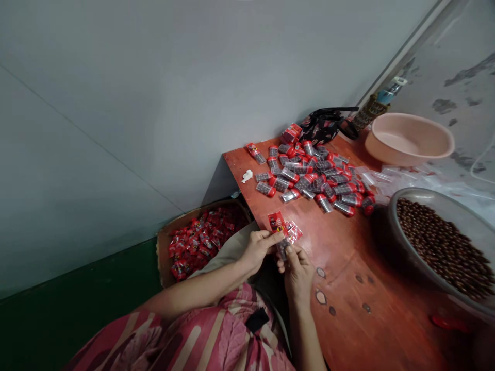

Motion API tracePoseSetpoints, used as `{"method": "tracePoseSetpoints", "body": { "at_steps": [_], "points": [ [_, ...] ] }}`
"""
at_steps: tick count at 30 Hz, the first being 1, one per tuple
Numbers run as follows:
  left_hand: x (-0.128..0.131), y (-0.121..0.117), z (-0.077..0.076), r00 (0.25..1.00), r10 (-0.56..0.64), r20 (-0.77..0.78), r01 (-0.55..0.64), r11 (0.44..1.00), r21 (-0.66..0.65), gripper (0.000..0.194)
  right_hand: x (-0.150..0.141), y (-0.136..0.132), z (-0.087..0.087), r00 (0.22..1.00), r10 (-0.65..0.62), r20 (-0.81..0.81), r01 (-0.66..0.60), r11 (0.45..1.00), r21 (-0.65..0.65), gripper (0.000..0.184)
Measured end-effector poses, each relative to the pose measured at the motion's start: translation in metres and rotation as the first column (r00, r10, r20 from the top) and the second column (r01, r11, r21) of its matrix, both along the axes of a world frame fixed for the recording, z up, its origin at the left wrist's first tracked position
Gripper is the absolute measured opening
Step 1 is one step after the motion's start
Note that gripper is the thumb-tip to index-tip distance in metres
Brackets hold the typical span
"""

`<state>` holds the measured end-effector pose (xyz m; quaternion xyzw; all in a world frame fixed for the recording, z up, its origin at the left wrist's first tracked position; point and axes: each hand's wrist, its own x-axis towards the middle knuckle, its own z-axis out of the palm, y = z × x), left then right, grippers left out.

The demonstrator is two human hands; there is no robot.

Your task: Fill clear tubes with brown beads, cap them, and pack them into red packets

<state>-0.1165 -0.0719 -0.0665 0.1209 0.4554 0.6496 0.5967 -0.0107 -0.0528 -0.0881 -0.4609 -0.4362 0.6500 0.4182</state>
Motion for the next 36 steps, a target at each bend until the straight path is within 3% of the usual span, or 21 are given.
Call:
{"method": "tracePoseSetpoints", "body": {
  "at_steps": [3,5,9,14,17,23,26,30,32,36],
  "points": [
    [-0.003,0.003,0.000,0.996,0.056,0.072,-0.058,0.998,0.022,0.032,0.003,-0.003,0.002,0.993,-0.004,0.115,-0.005,0.997,0.074,0.028],
    [-0.004,0.005,-0.001,0.992,0.063,0.111,-0.066,0.997,0.027,0.031,0.005,-0.007,0.002,0.970,-0.026,0.243,-0.021,0.982,0.190,0.029],
    [-0.002,0.004,-0.003,0.995,0.078,0.059,-0.078,0.997,-0.016,0.030,0.005,-0.012,-0.001,0.906,-0.150,0.396,-0.013,0.925,0.379,0.030],
    [0.006,-0.003,-0.006,0.998,0.049,0.032,-0.049,0.999,-0.022,0.034,-0.003,-0.011,-0.001,0.985,-0.094,0.147,0.073,0.987,0.140,0.027],
    [0.006,-0.004,-0.006,0.999,0.029,0.022,-0.028,0.999,-0.019,0.034,-0.003,-0.010,0.002,0.993,-0.054,0.109,0.047,0.997,0.066,0.027],
    [0.001,0.000,-0.006,0.996,0.081,0.038,-0.081,0.997,0.001,0.032,0.005,-0.014,0.001,0.960,-0.063,0.273,0.002,0.976,0.216,0.029],
    [-0.002,0.000,-0.005,1.000,0.009,0.007,-0.010,1.000,0.010,0.035,0.003,-0.015,0.000,0.988,-0.028,0.153,0.009,0.992,0.123,0.025],
    [-0.006,-0.004,-0.004,0.976,-0.214,0.037,0.211,0.974,0.079,0.037,-0.003,-0.014,0.002,0.995,0.014,-0.101,-0.019,0.999,-0.040,0.023],
    [-0.005,-0.005,-0.004,0.967,-0.249,0.052,0.243,0.965,0.099,0.037,-0.005,-0.013,0.003,0.997,-0.021,-0.080,0.018,0.999,-0.026,0.020],
    [-0.002,-0.005,-0.002,0.987,-0.160,0.013,0.158,0.984,0.076,0.035,-0.005,-0.010,0.003,0.995,-0.088,0.035,0.086,0.994,0.063,0.026]
  ]
}}
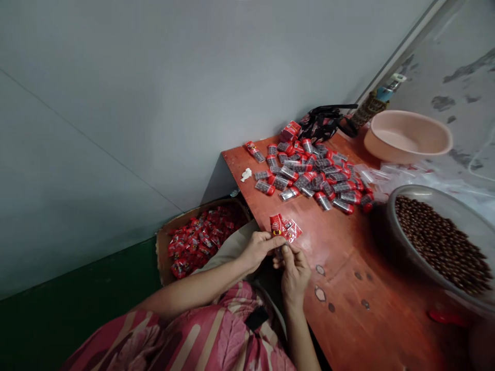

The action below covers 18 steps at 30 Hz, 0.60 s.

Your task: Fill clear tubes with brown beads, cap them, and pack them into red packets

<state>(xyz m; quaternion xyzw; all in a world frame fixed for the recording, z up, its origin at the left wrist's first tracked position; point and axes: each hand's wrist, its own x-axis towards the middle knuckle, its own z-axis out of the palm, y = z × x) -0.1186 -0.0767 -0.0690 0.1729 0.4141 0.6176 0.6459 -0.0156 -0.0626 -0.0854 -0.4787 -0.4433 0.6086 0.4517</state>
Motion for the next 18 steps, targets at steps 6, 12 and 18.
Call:
{"method": "tracePoseSetpoints", "body": {
  "at_steps": [6,12,18],
  "points": [
    [-0.001,0.003,0.002,0.995,0.094,-0.036,-0.097,0.991,-0.087,0.033,0.004,-0.001,-0.004,0.995,0.003,0.097,-0.011,0.996,0.089,0.027],
    [0.009,-0.001,-0.005,0.985,0.158,-0.072,-0.164,0.983,-0.085,0.035,0.000,-0.001,-0.001,0.998,0.001,0.069,-0.006,0.997,0.077,0.023],
    [0.007,-0.003,-0.006,0.984,0.176,-0.015,-0.177,0.982,-0.060,0.034,0.005,0.002,-0.005,0.994,0.088,-0.062,-0.090,0.996,-0.018,0.024]
  ]
}}
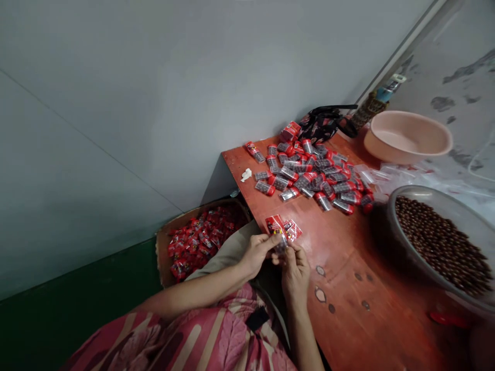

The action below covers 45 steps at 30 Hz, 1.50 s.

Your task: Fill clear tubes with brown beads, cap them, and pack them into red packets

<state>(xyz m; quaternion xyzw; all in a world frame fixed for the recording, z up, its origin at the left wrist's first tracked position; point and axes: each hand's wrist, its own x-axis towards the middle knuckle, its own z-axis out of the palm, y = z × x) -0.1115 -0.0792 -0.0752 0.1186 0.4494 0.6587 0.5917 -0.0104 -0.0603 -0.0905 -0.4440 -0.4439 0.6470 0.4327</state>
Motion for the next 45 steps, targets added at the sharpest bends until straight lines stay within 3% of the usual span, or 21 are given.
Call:
{"method": "tracePoseSetpoints", "body": {
  "at_steps": [4,8,11,14,16,18,21,22,23,26,29,32,36,39,45],
  "points": [
    [-0.005,-0.001,-0.003,1.000,0.004,0.010,-0.004,1.000,0.007,0.031,0.006,-0.001,-0.004,0.998,0.064,-0.005,-0.064,0.998,-0.018,0.032],
    [-0.002,-0.006,-0.003,0.999,-0.046,-0.016,0.047,0.999,0.002,0.031,-0.001,0.004,-0.003,1.000,0.022,-0.017,-0.023,0.999,-0.034,0.020],
    [-0.009,-0.011,0.002,0.999,-0.047,0.024,0.047,0.999,0.016,0.029,-0.010,0.008,0.001,0.999,0.050,-0.016,-0.050,0.998,-0.040,0.021],
    [-0.030,-0.022,0.002,0.988,0.076,0.133,-0.075,0.997,-0.014,0.032,-0.010,0.010,0.005,0.998,0.067,-0.016,-0.067,0.997,-0.036,0.028],
    [-0.045,-0.034,-0.004,0.955,0.238,0.176,-0.218,0.968,-0.127,0.039,-0.005,0.011,0.007,0.999,0.037,0.003,-0.036,0.998,-0.042,0.031],
    [-0.053,-0.044,-0.010,0.942,0.314,0.118,-0.278,0.927,-0.251,0.042,0.004,0.013,0.007,0.999,-0.004,0.033,0.005,0.999,-0.042,0.029],
    [-0.048,-0.043,-0.011,0.975,0.145,-0.166,-0.180,0.960,-0.216,0.041,0.014,0.016,0.007,0.996,-0.067,0.064,0.067,0.998,-0.009,0.026],
    [-0.043,-0.037,-0.007,0.944,0.068,-0.323,-0.119,0.983,-0.141,0.038,0.016,0.017,0.007,0.994,-0.083,0.069,0.083,0.997,0.002,0.025],
    [-0.038,-0.028,-0.003,0.864,0.020,-0.503,-0.050,0.998,-0.045,0.033,0.017,0.017,0.007,0.993,-0.092,0.073,0.091,0.996,0.009,0.025],
    [-0.027,0.006,0.007,0.543,0.008,-0.839,0.214,0.966,0.148,0.030,0.021,0.016,0.009,0.992,-0.081,0.093,0.080,0.997,0.016,0.023],
    [-0.022,0.033,0.002,0.352,-0.007,-0.936,0.290,0.952,0.101,0.030,0.028,0.015,0.011,0.988,-0.067,0.139,0.065,0.998,0.024,0.024],
    [-0.020,0.042,-0.012,0.303,0.004,-0.953,0.293,0.951,0.097,0.025,0.035,0.019,0.011,0.981,-0.051,0.187,0.046,0.998,0.031,0.025],
    [-0.019,0.040,-0.018,0.328,0.054,-0.943,0.280,0.948,0.151,0.021,0.036,0.034,0.009,0.954,-0.065,0.293,0.036,0.994,0.102,0.025],
    [-0.016,0.035,-0.008,0.458,0.013,-0.889,0.256,0.955,0.146,0.019,0.028,0.048,0.007,0.945,-0.113,0.308,0.062,0.983,0.171,0.032],
    [-0.016,0.029,0.016,0.714,-0.004,-0.700,0.153,0.977,0.151,0.028,0.017,0.065,0.022,0.994,0.003,0.107,-0.009,0.998,0.059,0.044]
  ]
}}
